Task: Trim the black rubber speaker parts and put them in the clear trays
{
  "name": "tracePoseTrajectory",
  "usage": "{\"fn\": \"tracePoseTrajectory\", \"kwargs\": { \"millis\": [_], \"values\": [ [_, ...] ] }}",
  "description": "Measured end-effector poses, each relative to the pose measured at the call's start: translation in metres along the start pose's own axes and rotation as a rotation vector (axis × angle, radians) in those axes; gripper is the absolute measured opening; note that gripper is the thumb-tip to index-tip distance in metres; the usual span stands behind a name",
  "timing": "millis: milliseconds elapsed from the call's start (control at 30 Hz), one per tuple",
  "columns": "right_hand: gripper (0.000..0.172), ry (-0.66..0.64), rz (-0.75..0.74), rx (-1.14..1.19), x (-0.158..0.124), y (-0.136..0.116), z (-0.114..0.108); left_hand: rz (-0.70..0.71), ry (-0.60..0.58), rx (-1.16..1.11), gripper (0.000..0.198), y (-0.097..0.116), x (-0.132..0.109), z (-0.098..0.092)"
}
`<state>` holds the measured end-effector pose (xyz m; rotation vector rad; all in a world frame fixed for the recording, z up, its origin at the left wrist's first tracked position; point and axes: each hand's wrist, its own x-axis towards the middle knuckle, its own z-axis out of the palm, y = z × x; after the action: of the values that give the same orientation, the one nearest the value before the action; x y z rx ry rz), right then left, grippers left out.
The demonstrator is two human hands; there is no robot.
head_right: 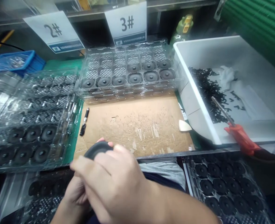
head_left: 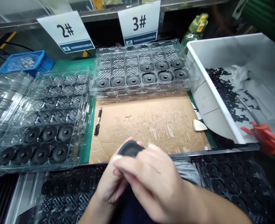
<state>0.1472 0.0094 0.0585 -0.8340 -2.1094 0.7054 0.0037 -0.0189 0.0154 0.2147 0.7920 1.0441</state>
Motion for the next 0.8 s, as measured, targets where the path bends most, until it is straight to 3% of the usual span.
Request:
{"fn": "tracePoseTrajectory", "kwargs": {
  "millis": [67,167,233,333,467,567,700,800],
  "values": [
    [0.025,-0.098,0.048,0.030,-0.008,-0.004,-0.009,0.001,-0.053,-0.014,0.047,0.004,0.000,-0.005],
    [0.028,-0.071,0.168,-0.124,-0.014,-0.005,-0.023,-0.037,-0.077,-0.017,0.050,0.006,0.000,-0.006],
    [0.029,-0.033,0.095,-0.174,-0.011,0.000,-0.027,-0.080,-0.087,-0.034,0.046,0.004,0.000,-0.001],
    [0.030,-0.057,0.013,0.003,-0.004,0.018,-0.028,-0.115,-0.134,-0.045,0.041,0.003,-0.003,0.005],
    [0.027,0.117,0.457,0.179,-0.017,0.044,-0.021,-0.174,-0.227,-0.097,0.042,0.006,-0.006,0.002],
    [0.025,0.079,0.720,0.306,-0.044,0.054,-0.007,-0.170,-0.254,-0.157,0.048,0.006,-0.006,-0.004],
    [0.031,-0.086,0.877,0.436,-0.078,0.058,0.014,-0.155,-0.281,-0.209,0.058,0.003,-0.002,-0.008],
    [0.032,-0.079,0.903,0.364,-0.086,0.061,0.013,-0.172,-0.286,-0.197,0.056,0.003,0.000,-0.006]
  ]
}}
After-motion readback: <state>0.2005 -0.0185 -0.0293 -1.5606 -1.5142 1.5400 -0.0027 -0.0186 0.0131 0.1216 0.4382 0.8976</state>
